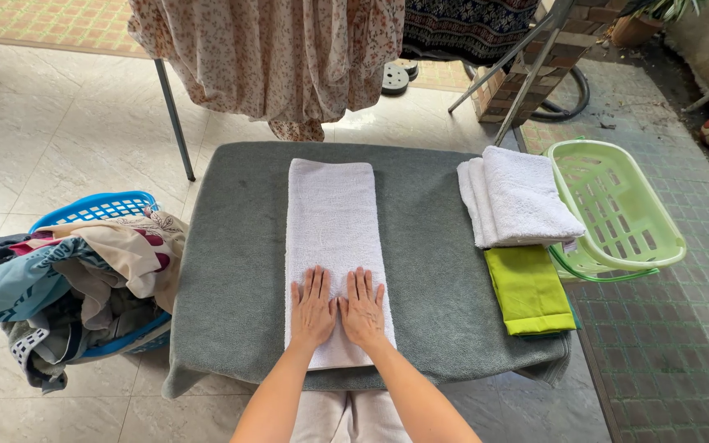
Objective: The person folds a white towel on a gray mat, smoothing and aligning edges, then stacks it with other folded towels. The person repeats the process with a second white towel, folding it into a compact rectangle and adding it to the stack.
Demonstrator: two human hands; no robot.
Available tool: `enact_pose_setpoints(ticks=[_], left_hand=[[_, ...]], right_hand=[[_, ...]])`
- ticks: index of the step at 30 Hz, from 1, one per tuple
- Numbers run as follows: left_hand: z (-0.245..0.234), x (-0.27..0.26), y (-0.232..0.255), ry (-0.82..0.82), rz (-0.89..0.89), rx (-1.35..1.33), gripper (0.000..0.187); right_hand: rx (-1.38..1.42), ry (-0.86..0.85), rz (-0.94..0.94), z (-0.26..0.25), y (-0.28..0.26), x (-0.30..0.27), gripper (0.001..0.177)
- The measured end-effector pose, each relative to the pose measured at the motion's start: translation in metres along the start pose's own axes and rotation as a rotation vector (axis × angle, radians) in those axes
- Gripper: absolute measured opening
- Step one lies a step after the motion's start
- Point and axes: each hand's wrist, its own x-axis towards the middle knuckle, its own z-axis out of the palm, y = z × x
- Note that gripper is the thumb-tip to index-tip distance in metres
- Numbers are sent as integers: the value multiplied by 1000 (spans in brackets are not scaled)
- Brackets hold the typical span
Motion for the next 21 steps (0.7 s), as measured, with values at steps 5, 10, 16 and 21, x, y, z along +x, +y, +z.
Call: enact_pose_setpoints(ticks=[5, 10, 16, 21], left_hand=[[1, 16, -4, 25, 5, -30, 69], [-3, 36, -8, 47, 8, -44, 70], [0, 61, -13, 58, -12, -56, 71], [2, 83, -19, 50, -30, -65, 73]], right_hand=[[-14, 1, -1, 0, 1, 15, 67], [-22, 26, -13, -3, 3, 38, 67], [-26, 46, -15, -2, 4, 65, 68], [-30, 39, -5, -2, 7, 89, 68]])
